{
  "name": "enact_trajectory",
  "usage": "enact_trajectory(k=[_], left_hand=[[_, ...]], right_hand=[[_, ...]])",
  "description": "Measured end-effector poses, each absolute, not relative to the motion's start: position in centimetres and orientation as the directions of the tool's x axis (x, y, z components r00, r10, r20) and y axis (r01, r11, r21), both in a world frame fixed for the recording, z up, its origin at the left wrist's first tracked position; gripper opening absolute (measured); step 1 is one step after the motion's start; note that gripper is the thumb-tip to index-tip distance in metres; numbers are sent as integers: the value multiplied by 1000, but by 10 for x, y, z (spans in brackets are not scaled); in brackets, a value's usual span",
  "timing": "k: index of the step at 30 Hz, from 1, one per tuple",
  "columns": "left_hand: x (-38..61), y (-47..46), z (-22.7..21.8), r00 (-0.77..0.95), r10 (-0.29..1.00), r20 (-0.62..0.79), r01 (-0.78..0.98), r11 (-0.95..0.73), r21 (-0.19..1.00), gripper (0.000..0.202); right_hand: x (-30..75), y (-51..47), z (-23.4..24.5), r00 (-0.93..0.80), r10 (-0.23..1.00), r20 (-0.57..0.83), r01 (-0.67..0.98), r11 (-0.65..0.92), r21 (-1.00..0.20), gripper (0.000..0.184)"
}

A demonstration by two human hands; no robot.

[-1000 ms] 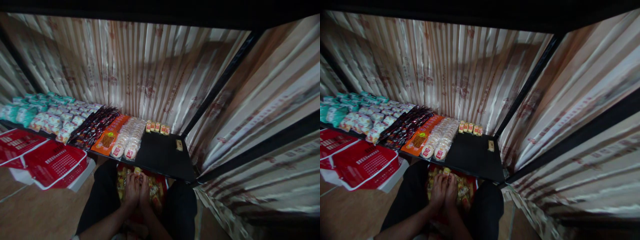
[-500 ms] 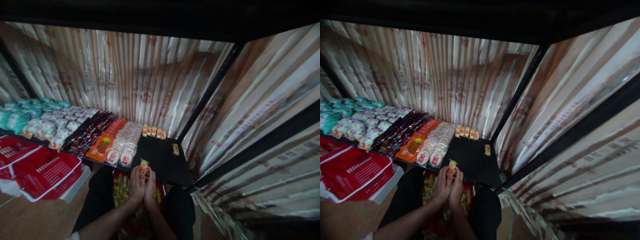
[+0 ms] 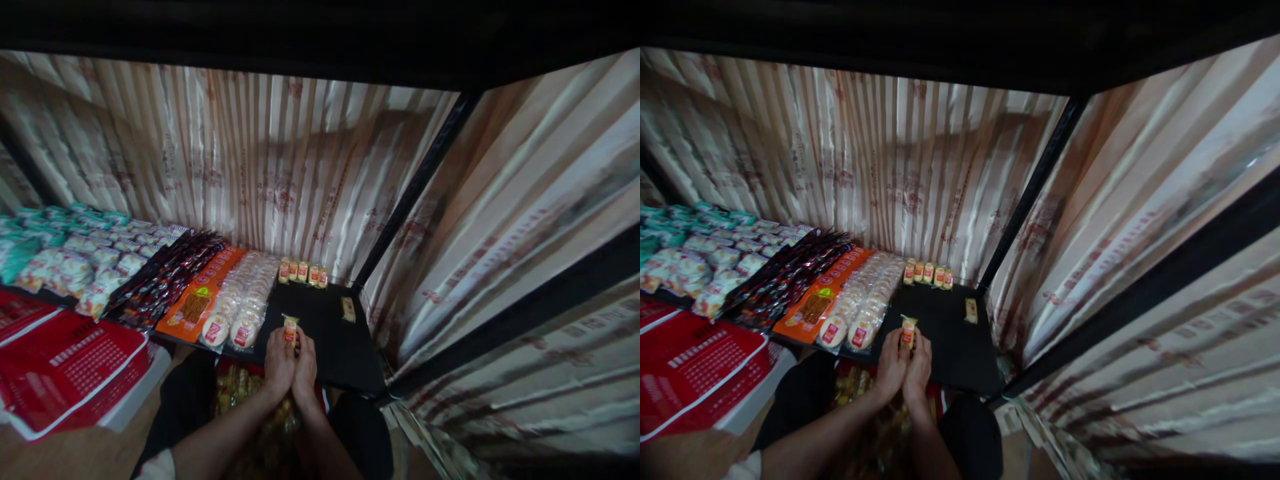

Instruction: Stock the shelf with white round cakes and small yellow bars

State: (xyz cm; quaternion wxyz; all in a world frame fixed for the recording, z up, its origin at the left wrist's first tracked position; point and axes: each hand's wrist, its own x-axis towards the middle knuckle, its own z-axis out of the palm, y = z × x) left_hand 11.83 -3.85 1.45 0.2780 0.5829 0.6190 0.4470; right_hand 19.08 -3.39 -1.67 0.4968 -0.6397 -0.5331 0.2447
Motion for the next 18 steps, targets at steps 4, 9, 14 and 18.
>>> enact_trajectory(k=[4,9,14,18], left_hand=[[122,-23,13,-157,973,168,474,-75,877,37],[126,-4,15,-157,979,129,509,-32,860,37],[134,17,23,-162,982,94,544,10,839,37],[141,34,28,-189,977,94,503,14,864,35]], right_hand=[[195,-20,-20,331,925,189,461,17,-887,49],[197,1,-23,331,923,198,417,46,-908,52],[198,23,-23,369,903,219,396,60,-916,50],[201,40,-20,388,886,253,423,73,-903,45]])
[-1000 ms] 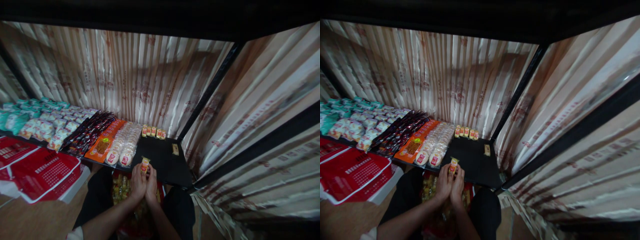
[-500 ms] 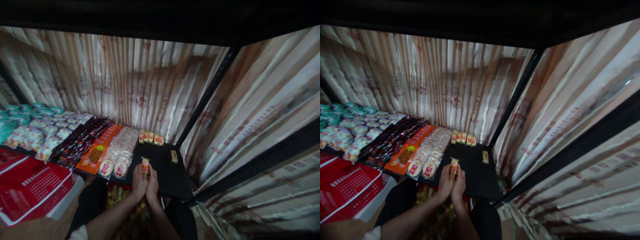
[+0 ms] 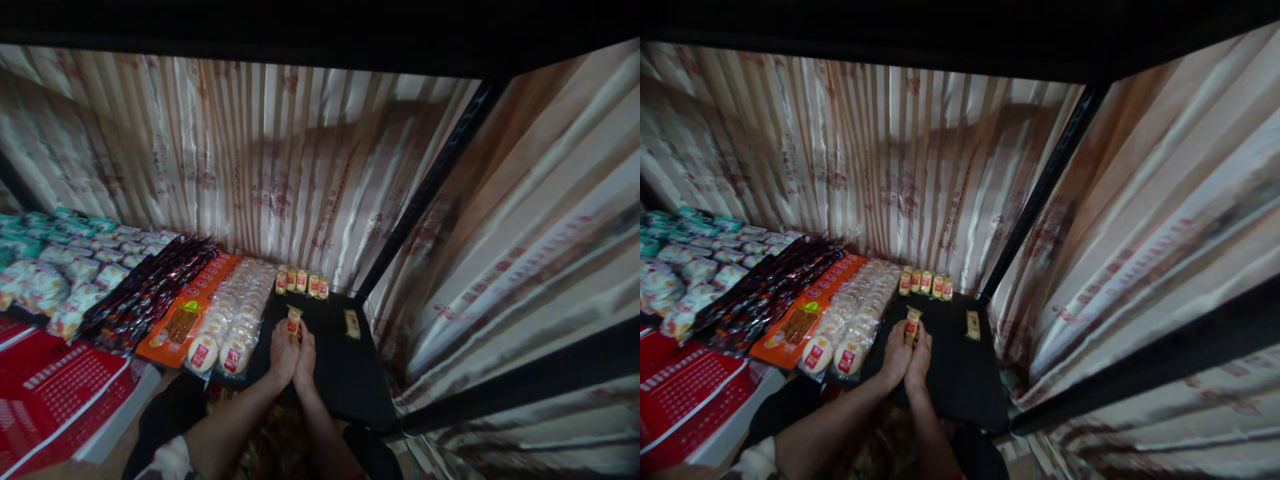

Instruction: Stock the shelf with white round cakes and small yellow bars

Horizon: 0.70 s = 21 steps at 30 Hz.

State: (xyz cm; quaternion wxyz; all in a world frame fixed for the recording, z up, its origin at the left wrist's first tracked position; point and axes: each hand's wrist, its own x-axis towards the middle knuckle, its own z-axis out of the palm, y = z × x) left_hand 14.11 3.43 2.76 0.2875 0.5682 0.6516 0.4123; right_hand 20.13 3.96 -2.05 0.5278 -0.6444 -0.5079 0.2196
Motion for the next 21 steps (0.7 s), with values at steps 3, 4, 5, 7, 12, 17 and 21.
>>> enact_trajectory(k=[3,4,5,7,12,17,21], left_hand=[[145,46,28,-214,973,83,464,26,885,33],[147,50,27,-218,973,76,454,32,890,33],[148,53,27,-218,973,71,446,35,894,33],[150,60,26,-214,975,66,436,35,899,34],[154,78,26,-232,971,63,420,42,906,34],[156,98,23,-213,972,94,405,0,914,34],[158,112,22,-210,973,91,399,0,917,33]], right_hand=[[204,51,-21,393,874,286,443,92,-892,39],[204,55,-22,396,870,293,449,95,-889,38],[205,59,-23,398,868,295,453,94,-887,37],[207,67,-24,407,867,287,456,79,-886,36],[211,87,-23,420,865,275,445,67,-893,32],[217,109,-23,411,864,292,465,77,-882,25],[221,126,-27,407,854,324,460,115,-881,21]])
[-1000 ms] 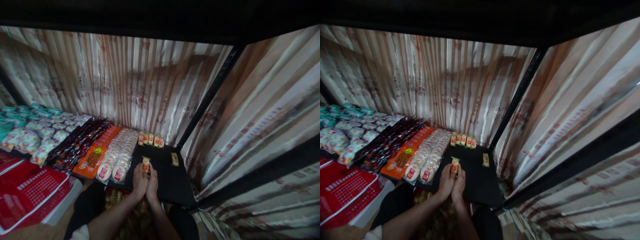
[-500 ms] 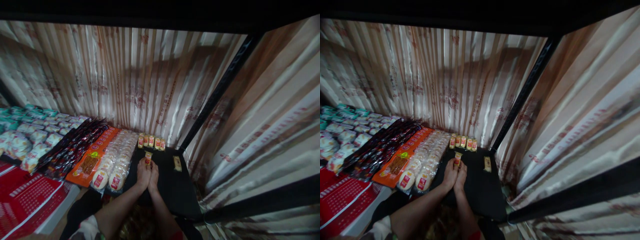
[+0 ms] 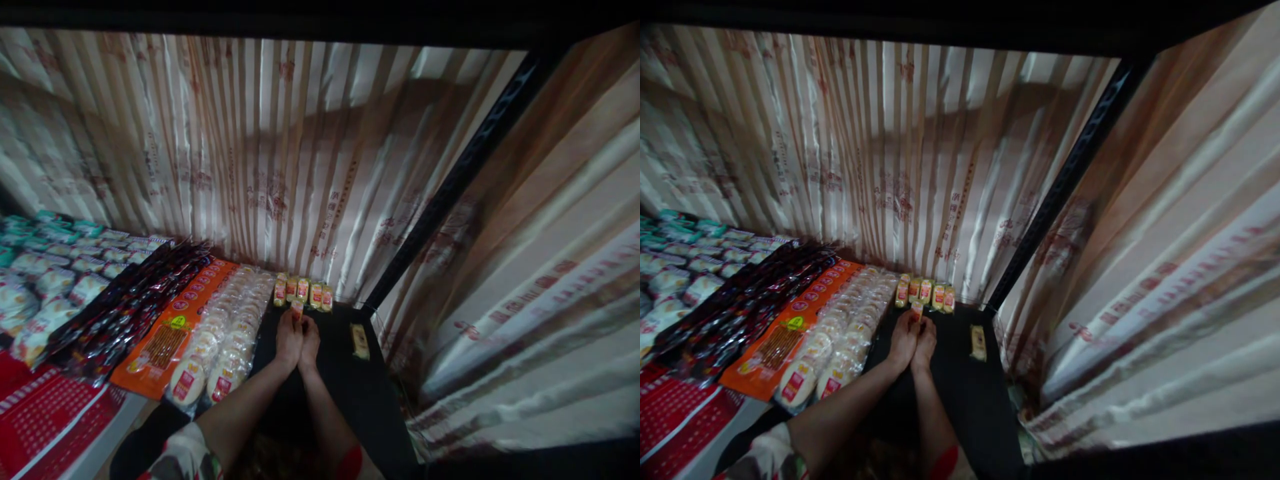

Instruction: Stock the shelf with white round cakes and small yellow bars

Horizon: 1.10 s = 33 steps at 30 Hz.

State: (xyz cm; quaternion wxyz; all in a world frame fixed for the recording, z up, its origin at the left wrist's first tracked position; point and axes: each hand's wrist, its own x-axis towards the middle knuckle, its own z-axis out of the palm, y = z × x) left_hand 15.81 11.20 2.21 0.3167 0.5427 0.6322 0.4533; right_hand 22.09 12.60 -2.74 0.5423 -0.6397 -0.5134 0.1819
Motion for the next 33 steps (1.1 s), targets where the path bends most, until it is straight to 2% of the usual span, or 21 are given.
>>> enact_trajectory(k=[7,16,24,28,33], left_hand=[[163,134,23,-205,977,55,473,50,879,35],[159,152,15,-209,974,91,499,26,866,34],[157,151,27,-233,970,76,567,72,820,33],[157,152,29,-191,978,85,599,48,799,34],[159,153,23,-196,970,144,580,-3,814,35]], right_hand=[[223,151,-32,408,839,360,456,154,-876,18],[219,169,-27,393,855,339,463,135,-876,27],[217,174,-27,390,855,342,436,156,-886,22],[217,176,-28,405,841,359,418,179,-891,21],[215,175,-26,414,855,312,416,127,-900,23]])
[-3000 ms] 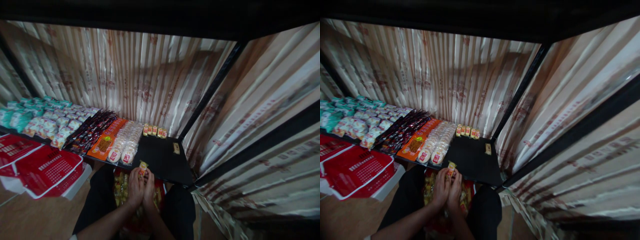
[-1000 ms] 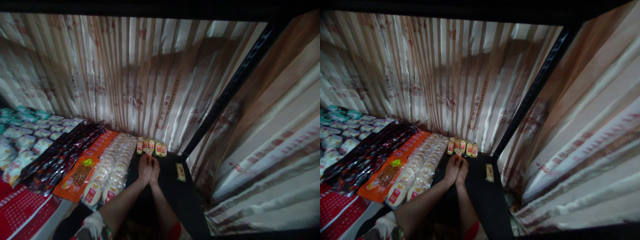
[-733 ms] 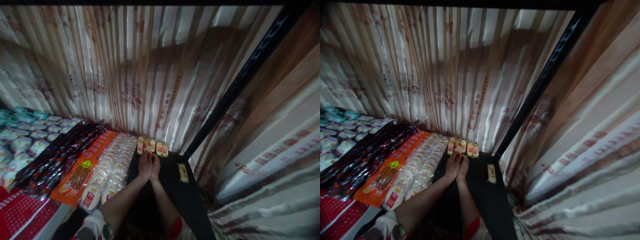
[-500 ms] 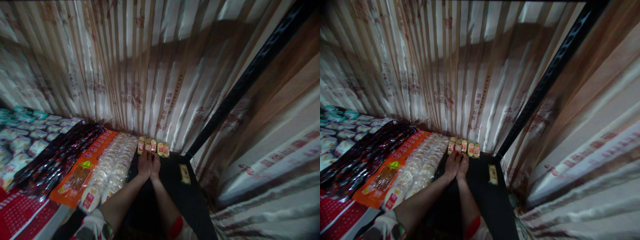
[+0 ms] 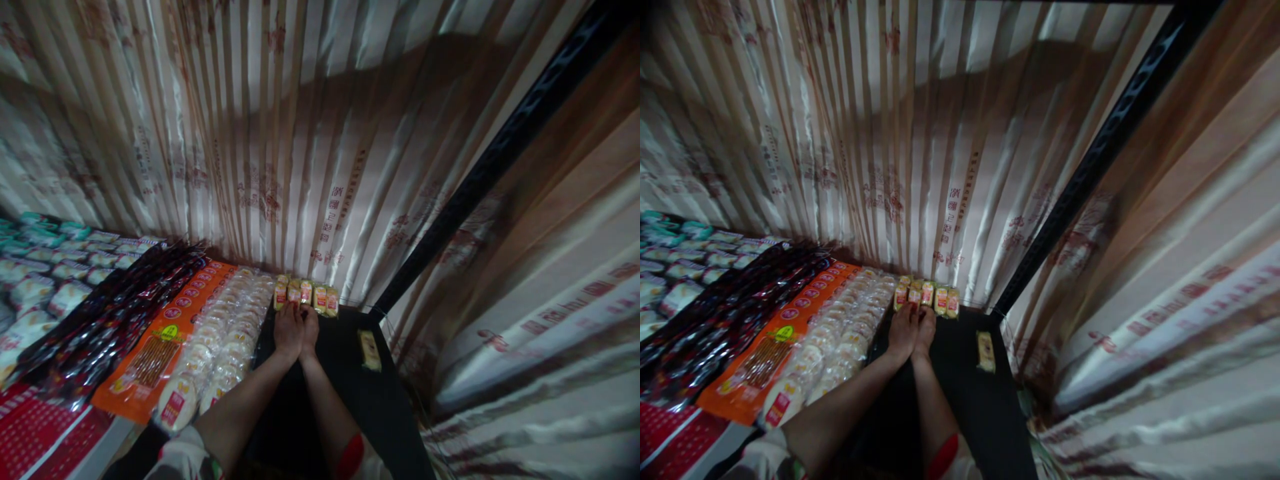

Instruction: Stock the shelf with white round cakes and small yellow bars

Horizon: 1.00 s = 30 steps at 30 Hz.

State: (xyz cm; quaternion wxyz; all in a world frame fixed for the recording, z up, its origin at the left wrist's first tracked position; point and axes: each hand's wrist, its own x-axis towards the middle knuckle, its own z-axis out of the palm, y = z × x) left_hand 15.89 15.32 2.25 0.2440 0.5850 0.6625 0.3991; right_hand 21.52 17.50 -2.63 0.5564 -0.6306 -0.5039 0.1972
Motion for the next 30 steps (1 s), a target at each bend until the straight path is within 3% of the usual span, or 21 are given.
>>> enact_trajectory(k=[8,21,30], left_hand=[[156,156,5,-190,966,176,567,-38,823,34],[158,160,-3,-176,967,186,678,-18,735,35],[160,139,17,-126,983,136,666,-18,746,35]], right_hand=[[212,169,-20,351,883,311,496,106,-862,21],[212,172,-28,332,883,332,553,103,-827,17],[223,166,-45,305,876,374,518,177,-837,35]])
